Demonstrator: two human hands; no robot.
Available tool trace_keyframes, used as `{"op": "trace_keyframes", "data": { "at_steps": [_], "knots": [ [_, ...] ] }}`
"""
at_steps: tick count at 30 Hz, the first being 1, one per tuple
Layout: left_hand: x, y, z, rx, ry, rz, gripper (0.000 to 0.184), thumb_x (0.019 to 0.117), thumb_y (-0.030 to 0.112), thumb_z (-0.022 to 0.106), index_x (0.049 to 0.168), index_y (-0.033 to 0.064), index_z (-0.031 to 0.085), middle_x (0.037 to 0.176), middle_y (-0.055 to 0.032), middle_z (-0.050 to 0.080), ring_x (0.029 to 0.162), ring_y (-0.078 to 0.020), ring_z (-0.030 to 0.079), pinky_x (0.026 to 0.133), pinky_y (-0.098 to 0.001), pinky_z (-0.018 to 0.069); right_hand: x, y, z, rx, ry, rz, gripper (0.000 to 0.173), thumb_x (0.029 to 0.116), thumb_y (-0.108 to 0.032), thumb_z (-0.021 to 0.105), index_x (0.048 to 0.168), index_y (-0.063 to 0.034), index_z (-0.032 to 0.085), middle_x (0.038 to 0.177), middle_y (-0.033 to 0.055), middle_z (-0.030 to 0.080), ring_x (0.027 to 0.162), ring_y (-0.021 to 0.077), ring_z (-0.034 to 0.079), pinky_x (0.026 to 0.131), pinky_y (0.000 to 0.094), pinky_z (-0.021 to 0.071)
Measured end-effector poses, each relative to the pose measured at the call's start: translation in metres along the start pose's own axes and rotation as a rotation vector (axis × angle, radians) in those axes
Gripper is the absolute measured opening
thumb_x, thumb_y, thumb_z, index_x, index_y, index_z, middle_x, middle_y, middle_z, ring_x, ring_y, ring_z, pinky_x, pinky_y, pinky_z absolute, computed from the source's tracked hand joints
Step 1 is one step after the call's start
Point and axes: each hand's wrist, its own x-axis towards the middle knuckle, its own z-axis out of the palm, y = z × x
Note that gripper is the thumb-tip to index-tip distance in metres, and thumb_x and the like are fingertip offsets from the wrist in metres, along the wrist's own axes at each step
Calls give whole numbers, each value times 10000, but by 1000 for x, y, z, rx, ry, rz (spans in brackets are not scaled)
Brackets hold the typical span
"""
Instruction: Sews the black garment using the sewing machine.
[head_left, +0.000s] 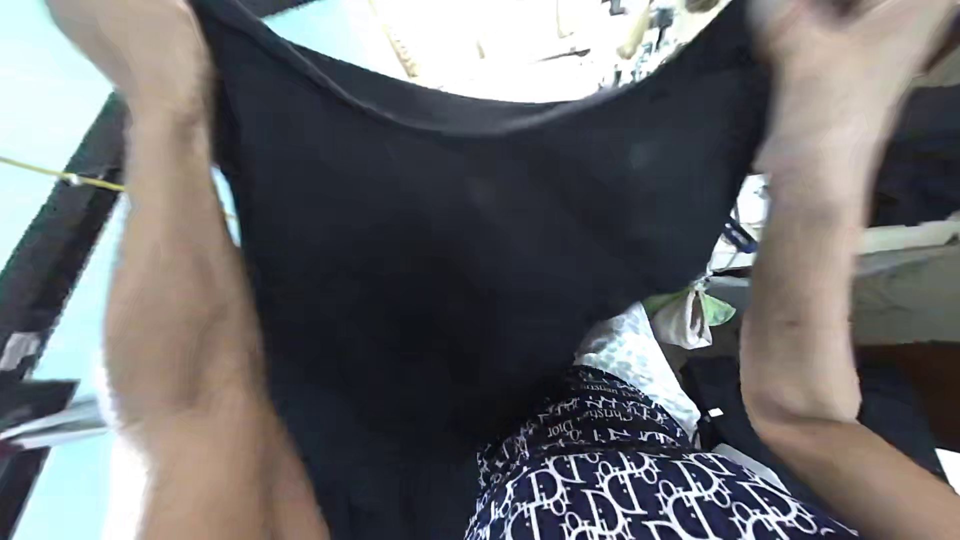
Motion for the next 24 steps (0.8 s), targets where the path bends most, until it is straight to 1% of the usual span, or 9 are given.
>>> {"op": "trace_keyframes", "data": {
  "at_steps": [2,5,8,12,15,18,21,23,24],
  "knots": [
    [24,4,55,-22,-166,-14,417,1021,249,504,1281,-52,627,1395,-299,556,1347,-400,511,1139,-554,359,-33,-16,27,84,-145,232,233,936,-76,676,1142,31,654,1051,97,694,949,104,661,890,307,553],
    [5,14,139,-189,-390,133,470,962,140,664,1365,-79,564,1476,-334,453,1410,-431,427,1176,-542,348,-74,18,55,171,-172,414,160,980,-94,639,1093,9,683,992,82,711,869,97,667,836,321,561],
    [-46,74,171,-278,-572,237,489,938,106,706,1356,-99,558,1481,-338,453,1404,-461,435,1165,-584,356,-84,34,60,135,-128,516,205,1029,-206,596,1029,-16,673,878,47,674,769,87,611,772,337,514],
    [-111,137,157,-471,-569,473,384,959,180,679,1259,-59,659,1209,-264,681,1166,-353,651,1039,-509,485,-77,22,52,96,-138,384,243,1057,-229,535,1020,-36,678,835,11,649,741,50,590,741,299,495],
    [-135,163,143,-722,-567,757,430,914,157,739,1287,-41,655,1229,-178,702,1176,-213,662,1058,-370,499,-78,-3,50,173,-162,146,216,1039,-174,572,1032,-19,723,910,18,710,786,8,636,760,232,537],
    [-144,174,129,-838,-465,862,204,956,45,654,1114,-70,711,1046,-140,737,982,-90,691,927,-235,539,-82,-17,53,326,-80,-11,174,998,-102,629,1026,47,716,946,72,727,822,25,665,778,211,563],
    [-145,173,108,-842,-364,873,203,1017,36,544,1046,-69,715,1019,-101,722,977,-27,645,918,-190,503,-100,-20,53,415,-244,187,355,925,-152,724,1211,31,622,895,42,693,756,48,645,708,245,564],
    [-145,170,96,-842,-314,847,214,1035,49,519,1061,-46,709,1045,-39,707,1017,-2,616,940,-187,479,-125,-25,50,473,-408,317,270,892,-106,766,1108,11,654,764,42,631,659,84,597,609,267,520],
    [-145,169,91,-844,-296,829,204,1045,63,515,1068,-17,702,1060,8,691,1034,17,609,942,-173,477,-134,-29,46,545,-479,369,186,892,-78,757,1046,4,694,787,36,685,695,61,646,649,251,561]
  ]
}}
